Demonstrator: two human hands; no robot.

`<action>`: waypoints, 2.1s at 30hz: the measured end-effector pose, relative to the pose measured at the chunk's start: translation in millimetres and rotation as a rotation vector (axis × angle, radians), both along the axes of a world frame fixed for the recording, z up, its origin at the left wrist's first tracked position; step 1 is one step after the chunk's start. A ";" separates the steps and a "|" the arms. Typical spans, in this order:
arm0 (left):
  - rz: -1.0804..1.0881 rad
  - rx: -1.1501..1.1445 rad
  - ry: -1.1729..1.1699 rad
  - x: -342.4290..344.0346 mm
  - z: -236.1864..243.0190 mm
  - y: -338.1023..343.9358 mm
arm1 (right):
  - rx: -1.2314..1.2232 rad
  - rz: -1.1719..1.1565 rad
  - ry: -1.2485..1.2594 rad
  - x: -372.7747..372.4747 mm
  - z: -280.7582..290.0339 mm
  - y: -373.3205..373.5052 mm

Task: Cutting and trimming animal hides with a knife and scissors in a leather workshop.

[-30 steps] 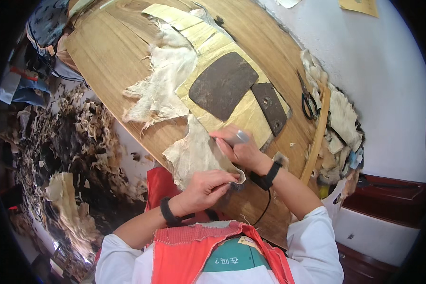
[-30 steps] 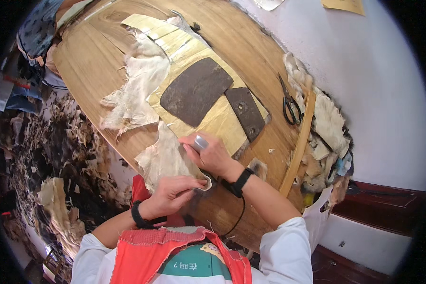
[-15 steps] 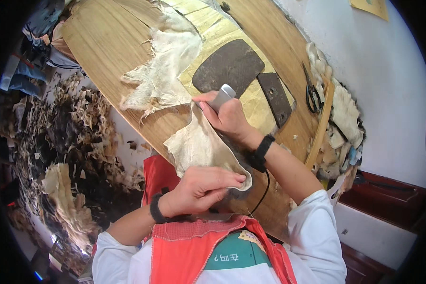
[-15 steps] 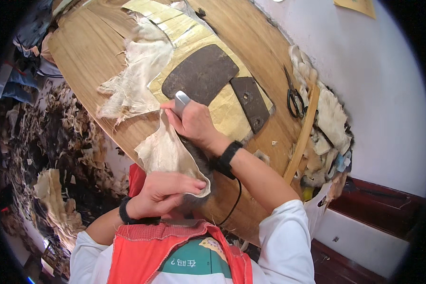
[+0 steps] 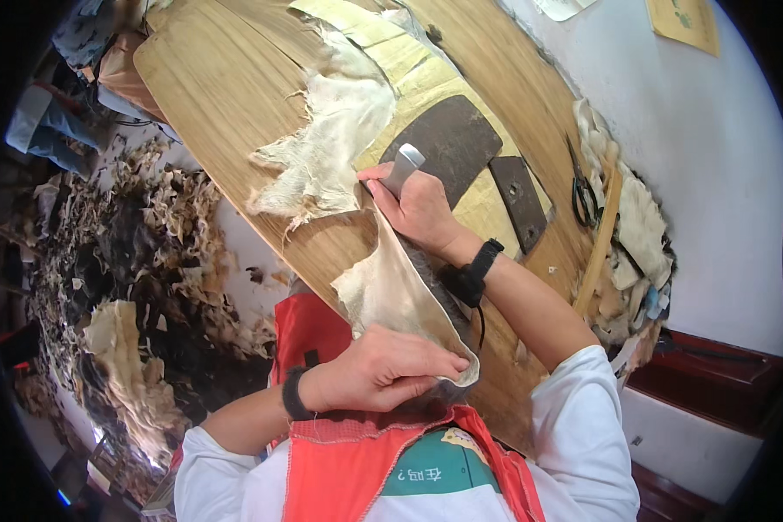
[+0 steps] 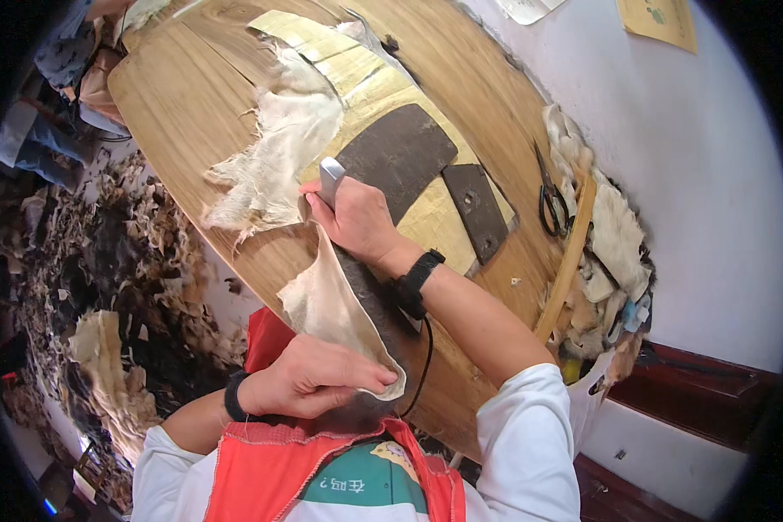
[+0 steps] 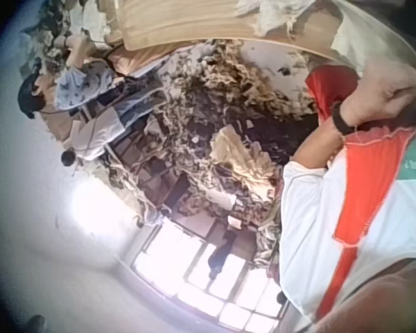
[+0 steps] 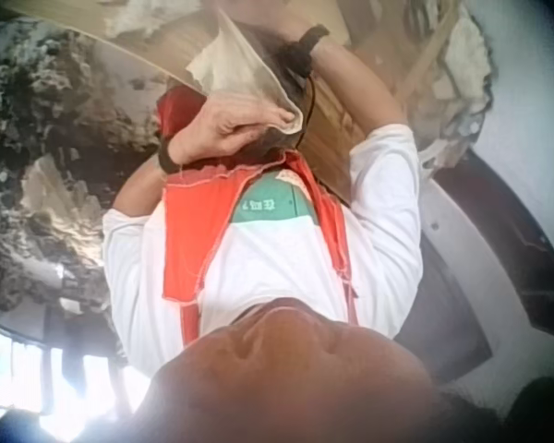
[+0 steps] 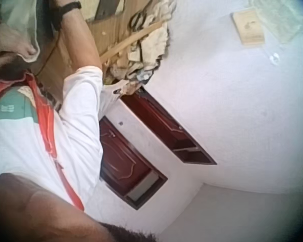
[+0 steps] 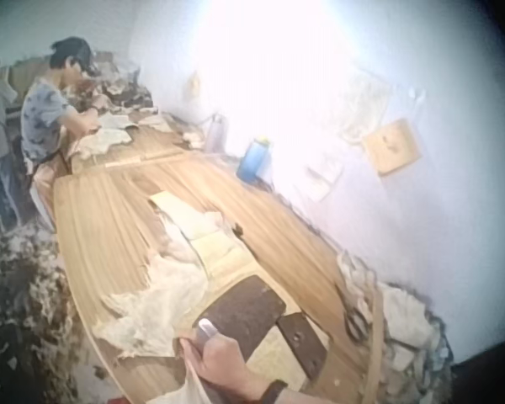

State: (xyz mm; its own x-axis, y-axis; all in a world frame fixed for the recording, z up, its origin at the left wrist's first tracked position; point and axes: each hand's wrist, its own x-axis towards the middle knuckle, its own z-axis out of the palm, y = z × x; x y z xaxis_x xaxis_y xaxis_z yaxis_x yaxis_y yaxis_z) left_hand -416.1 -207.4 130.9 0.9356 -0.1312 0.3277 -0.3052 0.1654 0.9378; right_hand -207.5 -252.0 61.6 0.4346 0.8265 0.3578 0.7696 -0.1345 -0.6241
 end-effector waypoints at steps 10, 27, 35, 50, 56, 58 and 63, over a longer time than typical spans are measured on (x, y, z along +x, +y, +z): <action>-0.120 -0.112 0.037 -2.9 41.8 43.4 | -0.013 0.013 0.051 8.6 13.3 45.6; 0.385 1.301 -0.252 144.1 23.6 248.2 | 0.553 -0.227 1.321 17.2 69.0 -16.2; -0.007 1.254 -0.122 119.5 -19.9 185.6 | 0.382 -0.774 0.922 -38.1 37.8 43.9; -0.334 0.890 -0.189 181.0 -38.2 231.0 | 0.111 -1.191 0.269 -54.0 19.2 103.6; -0.242 0.723 -0.150 195.1 -27.4 243.4 | 0.040 -1.090 0.156 -69.9 22.0 101.2; -0.297 0.749 -0.192 192.7 -25.1 245.4 | 0.022 -1.082 0.194 -63.5 18.1 99.1; -0.291 0.646 -0.093 195.7 -11.5 250.0 | 0.051 -1.055 0.177 -23.5 16.4 92.9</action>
State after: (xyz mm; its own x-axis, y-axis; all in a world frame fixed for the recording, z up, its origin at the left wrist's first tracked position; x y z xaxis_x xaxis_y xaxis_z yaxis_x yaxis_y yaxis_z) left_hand -220.5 42.7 119.4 0.8052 -0.5660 0.1768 -0.4164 -0.3274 0.8482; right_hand -231.0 -159.1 78.0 0.9699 -0.0117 0.2431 0.1774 -0.6500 -0.7390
